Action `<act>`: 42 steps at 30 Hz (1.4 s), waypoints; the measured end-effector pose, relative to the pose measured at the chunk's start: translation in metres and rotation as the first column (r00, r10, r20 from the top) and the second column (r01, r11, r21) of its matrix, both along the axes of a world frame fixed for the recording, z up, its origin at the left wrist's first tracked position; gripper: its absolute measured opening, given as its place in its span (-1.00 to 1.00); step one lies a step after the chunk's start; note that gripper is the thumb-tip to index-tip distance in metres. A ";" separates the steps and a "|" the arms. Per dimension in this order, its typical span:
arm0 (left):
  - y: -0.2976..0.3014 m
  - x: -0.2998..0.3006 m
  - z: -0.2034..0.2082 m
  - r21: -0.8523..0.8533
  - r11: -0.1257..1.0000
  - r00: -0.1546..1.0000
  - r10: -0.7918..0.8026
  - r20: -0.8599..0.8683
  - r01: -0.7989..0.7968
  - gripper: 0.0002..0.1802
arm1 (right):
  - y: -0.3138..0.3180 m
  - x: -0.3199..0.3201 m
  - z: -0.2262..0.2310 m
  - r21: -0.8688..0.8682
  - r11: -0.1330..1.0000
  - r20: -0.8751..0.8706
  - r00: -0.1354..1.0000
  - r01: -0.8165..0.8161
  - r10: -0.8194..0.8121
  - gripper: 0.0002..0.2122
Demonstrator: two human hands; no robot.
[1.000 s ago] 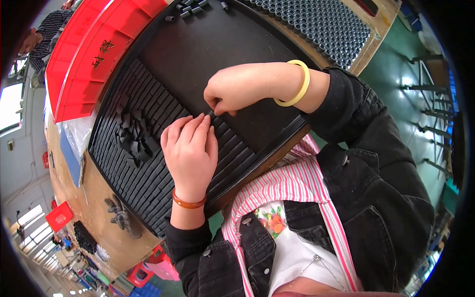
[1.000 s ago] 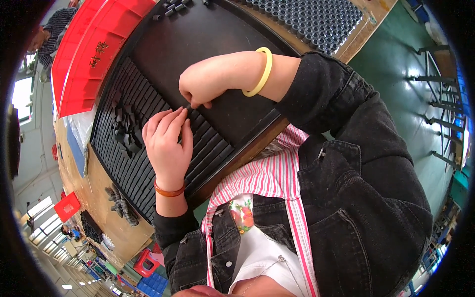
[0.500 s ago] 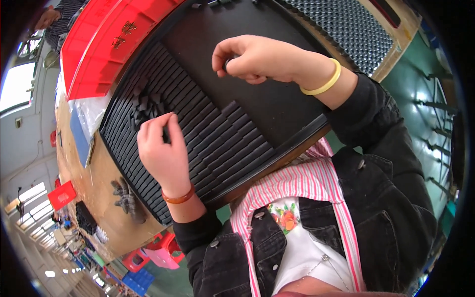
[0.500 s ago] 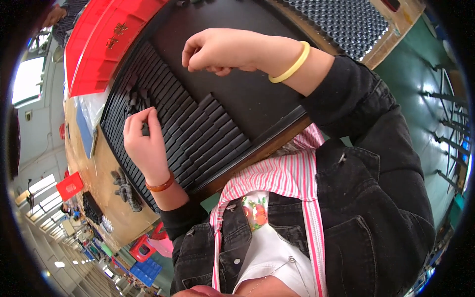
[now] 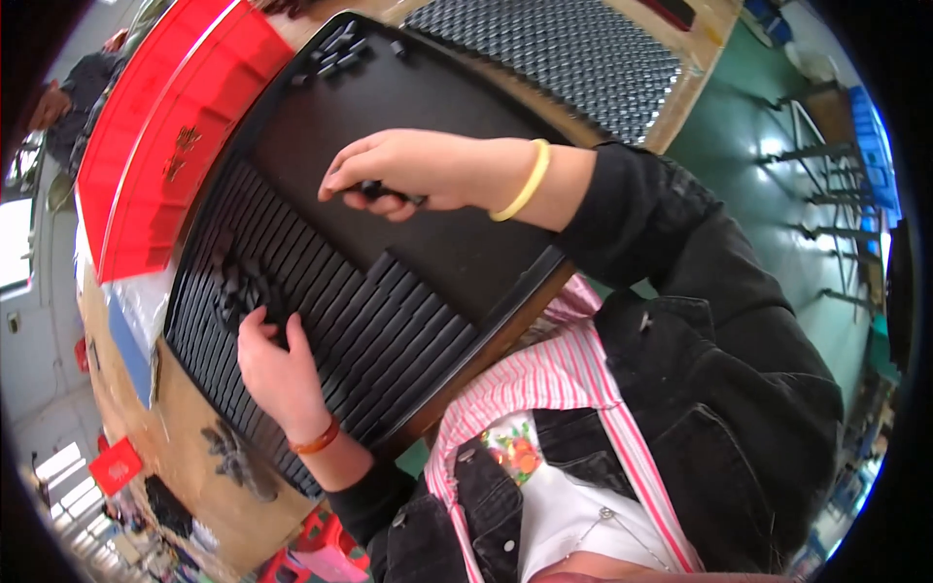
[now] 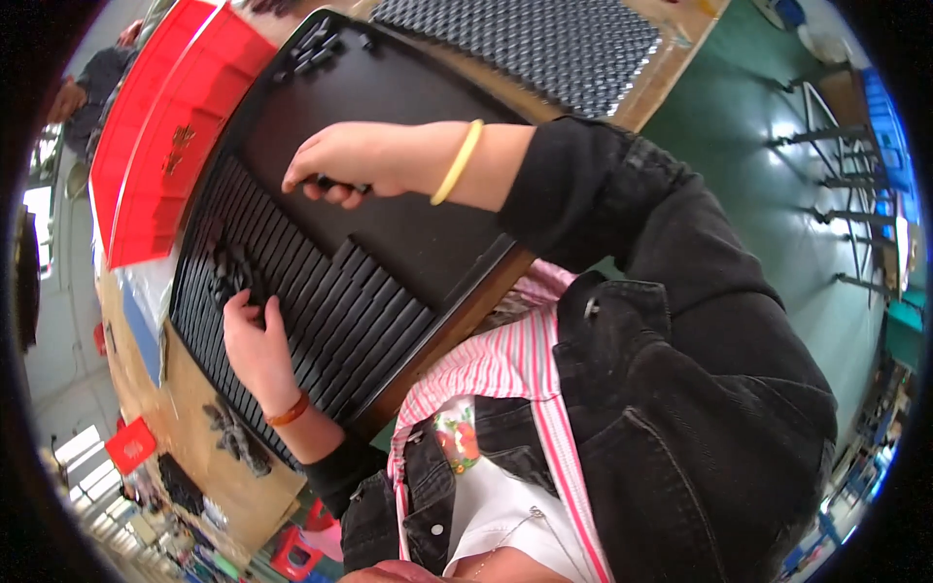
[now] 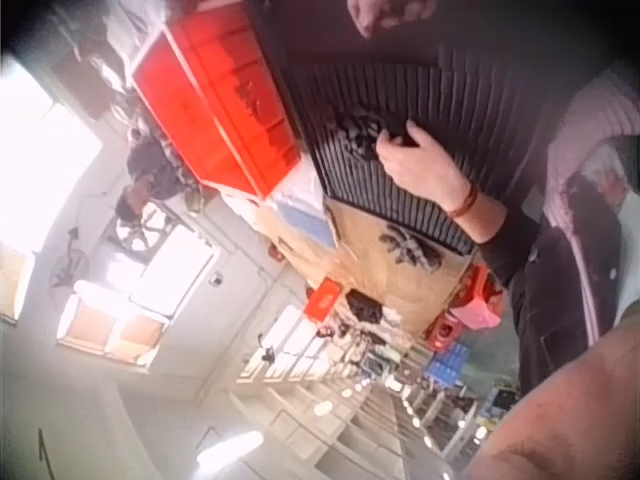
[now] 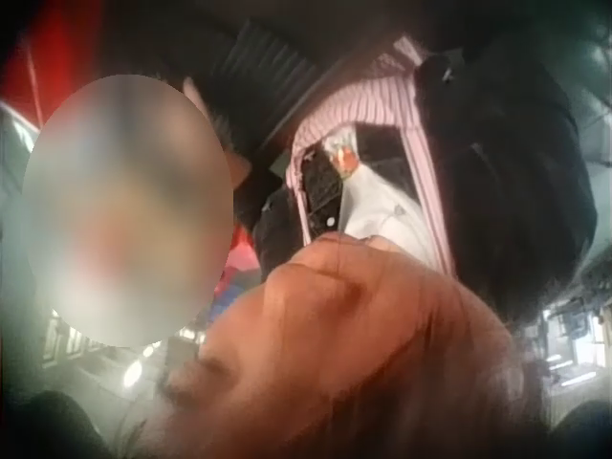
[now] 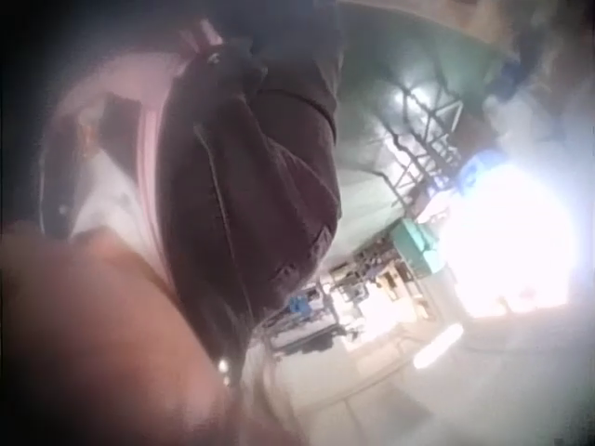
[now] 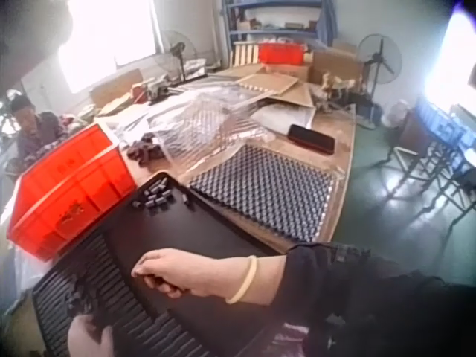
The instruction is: The person sorts small black cylindrical parts by hand, arranging them from a storage bin into a slotted tray.
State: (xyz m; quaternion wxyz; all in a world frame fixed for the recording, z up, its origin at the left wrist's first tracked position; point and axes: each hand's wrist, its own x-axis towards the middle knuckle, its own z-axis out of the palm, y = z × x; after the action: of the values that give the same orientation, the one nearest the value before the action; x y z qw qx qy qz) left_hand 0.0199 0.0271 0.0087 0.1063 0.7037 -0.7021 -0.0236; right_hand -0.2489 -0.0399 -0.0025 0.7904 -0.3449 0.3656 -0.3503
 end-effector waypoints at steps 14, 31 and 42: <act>0.009 -0.030 0.027 0.058 0.996 0.699 -0.011 -0.715 0.074 -0.89 | 0.004 0.001 -0.002 -0.069 0.994 -0.143 0.987 -0.086 0.075 -0.80; -0.005 -0.067 0.004 -0.262 0.927 0.702 -0.374 -0.606 0.268 -0.69 | 0.015 0.015 -0.003 -0.480 0.824 -0.327 0.933 -0.302 0.151 -0.71; -0.005 -0.070 0.009 -0.277 0.920 0.818 -0.378 -0.434 0.279 -0.62 | 0.014 0.013 -0.001 -0.471 0.839 -0.397 0.915 -0.272 0.074 -0.73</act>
State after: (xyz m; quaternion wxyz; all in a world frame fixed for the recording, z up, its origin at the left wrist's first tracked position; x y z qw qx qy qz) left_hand -0.0500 0.0219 0.0177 0.3412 0.5288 -0.7637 -0.1439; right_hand -0.2354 -0.0254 -0.0034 0.6158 -0.6348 0.3645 -0.2914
